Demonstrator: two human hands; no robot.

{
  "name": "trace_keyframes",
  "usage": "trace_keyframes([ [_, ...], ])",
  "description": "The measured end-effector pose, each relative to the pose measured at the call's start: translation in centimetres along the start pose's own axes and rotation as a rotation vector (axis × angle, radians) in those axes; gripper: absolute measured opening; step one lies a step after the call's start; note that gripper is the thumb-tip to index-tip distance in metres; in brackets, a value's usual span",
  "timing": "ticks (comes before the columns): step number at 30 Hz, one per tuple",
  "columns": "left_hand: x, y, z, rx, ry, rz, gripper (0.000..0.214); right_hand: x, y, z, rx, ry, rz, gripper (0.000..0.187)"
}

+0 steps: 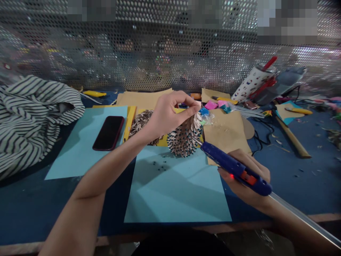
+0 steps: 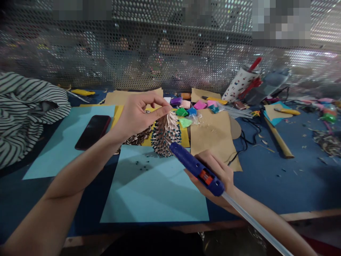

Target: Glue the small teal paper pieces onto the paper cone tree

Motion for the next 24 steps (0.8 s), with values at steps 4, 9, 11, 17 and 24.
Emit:
trace_keyframes([
  [4,0.0,-0.2,0.0,0.009,-0.001,0.0,0.009,-2.1,0.7,-0.9,-0.003,-0.002,-0.093,0.018],
  [9,0.0,-0.2,0.0,0.003,-0.006,0.012,0.01,-4.5,3.8,-1.6,-0.235,0.074,-0.06,0.018],
  [11,0.0,-0.2,0.0,0.012,-0.007,0.013,0.01,-5.0,5.1,-1.3,-0.359,0.046,-0.026,0.013],
  [17,-0.2,-0.2,0.0,0.01,-0.024,0.001,0.014,-5.5,8.8,0.3,-0.534,-0.166,0.145,0.016],
  [24,-2.2,-0.5,-1.9,0.054,0.12,-0.017,0.017,-6.0,11.2,2.5,-0.338,-0.228,0.206,0.03],
])
Point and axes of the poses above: each hand's wrist, its own x-axis towards the middle knuckle, its own z-axis out of the palm, y = z × x, the point moved 6 cm from there along x, towards the middle knuckle, and after that the axes turned 3 degrees about -x, right-handed, at the moved point
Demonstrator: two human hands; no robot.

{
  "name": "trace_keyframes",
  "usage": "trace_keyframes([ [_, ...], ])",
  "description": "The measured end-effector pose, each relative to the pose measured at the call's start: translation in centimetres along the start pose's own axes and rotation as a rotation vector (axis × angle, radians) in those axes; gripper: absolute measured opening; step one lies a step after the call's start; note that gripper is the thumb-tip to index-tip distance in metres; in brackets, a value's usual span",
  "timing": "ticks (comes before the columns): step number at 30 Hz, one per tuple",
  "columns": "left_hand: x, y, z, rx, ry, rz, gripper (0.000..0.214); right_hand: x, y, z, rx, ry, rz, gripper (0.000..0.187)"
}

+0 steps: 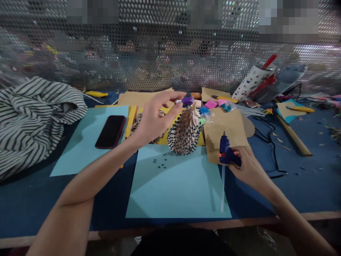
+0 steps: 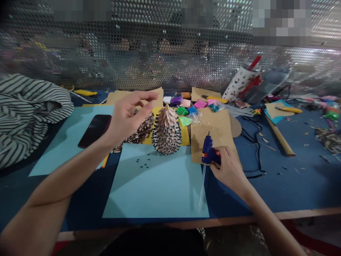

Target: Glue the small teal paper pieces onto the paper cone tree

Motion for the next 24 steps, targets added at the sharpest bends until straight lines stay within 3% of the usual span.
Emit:
trace_keyframes([
  [3,-2.0,-0.6,-1.7,0.074,0.107,-0.016,0.011,-0.1,0.1,1.0,-0.008,-0.062,-0.028,0.032],
  [5,-3.7,-1.6,-2.1,0.126,0.063,-0.065,0.007,-0.2,-0.3,1.2,-0.088,-0.131,-0.035,0.033],
  [8,-6.8,-3.2,-1.4,0.197,-0.177,-0.135,0.007,0.0,-1.6,0.0,-0.308,-0.172,-0.046,0.028],
  [10,-9.0,-4.1,-0.6,0.271,-0.357,-0.146,0.01,0.5,-3.2,-1.5,-0.367,-0.102,-0.057,0.023],
  [13,-11.5,-4.9,0.0,0.35,-0.507,-0.138,0.013,1.4,-6.8,-2.7,-0.087,-0.045,-0.163,0.011],
  [15,-12.5,-5.3,0.2,0.371,-0.57,-0.164,0.013,1.9,-9.4,-2.1,0.182,-0.124,-0.251,0.01],
  [18,-13.2,-5.8,0.2,0.38,-0.635,-0.208,0.013,2.0,-13.1,-0.4,0.395,-0.206,-0.365,0.014],
  [24,-13.4,-6.4,0.3,0.334,-0.688,-0.21,0.014,2.2,-17.6,4.0,0.312,-0.459,-0.446,0.011],
])
Point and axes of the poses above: each hand's wrist, its own x-axis towards the middle knuckle, its own z-axis out of the palm, y = z × x, the point moved 6 cm from there along x, towards the middle knuckle, and after that the axes turned 3 degrees about -x, right-handed, at the moved point
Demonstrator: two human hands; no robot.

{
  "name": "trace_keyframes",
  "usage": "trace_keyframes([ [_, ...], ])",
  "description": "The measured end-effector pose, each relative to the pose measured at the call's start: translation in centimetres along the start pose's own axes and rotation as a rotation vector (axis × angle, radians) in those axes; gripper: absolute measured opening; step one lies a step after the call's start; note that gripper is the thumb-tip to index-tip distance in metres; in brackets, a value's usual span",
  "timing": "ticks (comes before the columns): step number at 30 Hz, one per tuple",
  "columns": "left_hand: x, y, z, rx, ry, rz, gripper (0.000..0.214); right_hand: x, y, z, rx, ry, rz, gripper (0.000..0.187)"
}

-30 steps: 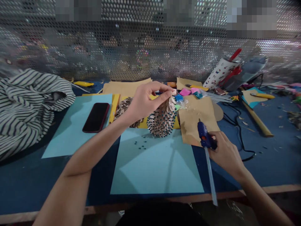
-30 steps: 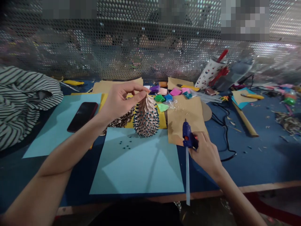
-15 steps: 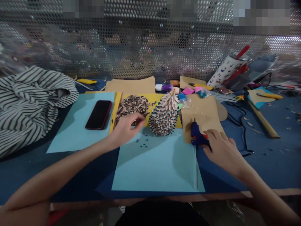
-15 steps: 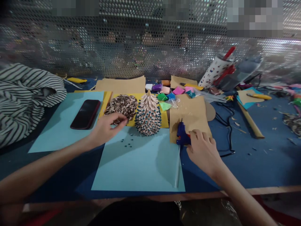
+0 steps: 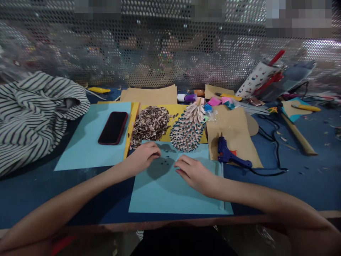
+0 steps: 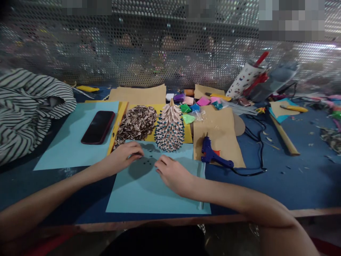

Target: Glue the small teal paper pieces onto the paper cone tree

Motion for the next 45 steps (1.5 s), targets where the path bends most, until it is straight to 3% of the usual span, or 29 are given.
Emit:
trace_keyframes([
  [7,0.3,-0.6,0.3,-0.033,-0.022,-0.004,0.01,2.5,-0.8,0.9,-0.14,-0.169,0.143,0.012],
  [16,0.5,-1.3,0.3,-0.065,-0.064,-0.055,0.014,3.0,-0.8,2.2,-0.192,-0.101,0.144,0.015],
  [21,0.5,-1.5,0.0,-0.094,-0.068,-0.019,0.02,2.6,-0.8,1.5,-0.186,-0.068,0.124,0.016],
  [24,0.3,-1.3,-0.2,-0.116,-0.069,0.025,0.02,1.8,-0.9,-0.8,-0.147,0.095,0.059,0.014],
  [29,0.2,-1.2,-0.4,-0.134,-0.087,0.066,0.015,0.2,-0.8,-7.4,-0.024,0.51,-0.045,0.012],
  [32,0.3,-1.3,-0.2,-0.136,-0.111,0.039,0.013,-0.3,-0.1,-11.2,-0.053,0.741,-0.016,0.009],
  [35,0.2,-1.3,-0.2,-0.137,-0.113,0.008,0.013,-0.4,0.9,-13.8,-0.109,0.908,0.06,0.009],
  [38,0.2,-1.2,-0.2,-0.142,-0.107,-0.004,0.013,0.0,1.7,-14.5,-0.152,0.96,0.086,0.01],
  [45,0.1,-1.7,0.1,-0.151,-0.088,0.013,0.012,0.6,2.4,-13.9,-0.195,0.934,0.092,0.007],
])
Point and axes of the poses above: each hand's wrist, its own x-axis towards the middle knuckle, its own z-axis out of the palm, y = z × x, the point moved 6 cm from there along x, towards the middle knuckle, and after that the axes turned 3 degrees about -x, right-handed, at the moved point
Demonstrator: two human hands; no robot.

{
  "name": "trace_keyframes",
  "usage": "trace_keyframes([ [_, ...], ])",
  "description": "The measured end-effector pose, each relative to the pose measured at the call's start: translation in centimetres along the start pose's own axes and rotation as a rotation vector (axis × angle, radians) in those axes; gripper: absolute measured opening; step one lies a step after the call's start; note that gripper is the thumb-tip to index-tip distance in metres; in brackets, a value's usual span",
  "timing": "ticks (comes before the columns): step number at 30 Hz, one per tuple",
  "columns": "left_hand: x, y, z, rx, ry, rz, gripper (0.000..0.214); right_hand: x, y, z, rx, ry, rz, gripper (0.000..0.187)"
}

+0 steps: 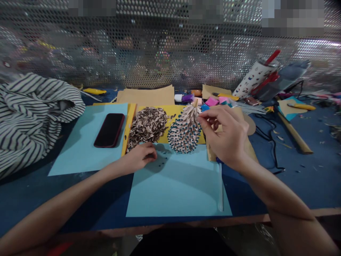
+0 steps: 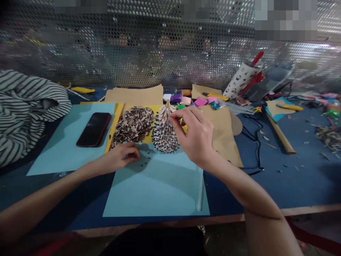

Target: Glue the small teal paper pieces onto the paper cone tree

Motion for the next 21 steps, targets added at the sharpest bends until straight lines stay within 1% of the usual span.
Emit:
trace_keyframes([
  [3,0.0,0.0,0.1,0.01,0.002,0.009,0.01,0.1,0.1,0.1,-0.003,0.004,0.0,0.008],
  [9,0.0,0.1,0.2,0.027,-0.02,-0.027,0.012,0.2,0.1,0.2,-0.015,-0.002,-0.015,0.007],
  [15,-0.1,0.1,0.2,0.025,-0.002,0.002,0.012,0.0,-0.3,0.0,-0.01,0.023,-0.075,0.006],
  [18,0.0,0.1,0.1,-0.003,0.008,0.023,0.013,-0.5,-0.8,-0.8,-0.027,0.103,-0.079,0.008],
  [21,0.1,0.2,-0.2,-0.042,0.023,0.041,0.013,-1.6,-1.5,-1.9,-0.043,0.212,-0.084,0.019],
])
Point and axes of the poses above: each hand's wrist, its own x-axis towards the middle knuckle, its own z-axis out of the palm, y = z × x, the point moved 6 cm from there along x, towards the middle knuckle, and after that the axes turned 3 degrees about -x, right-handed, at the moved point
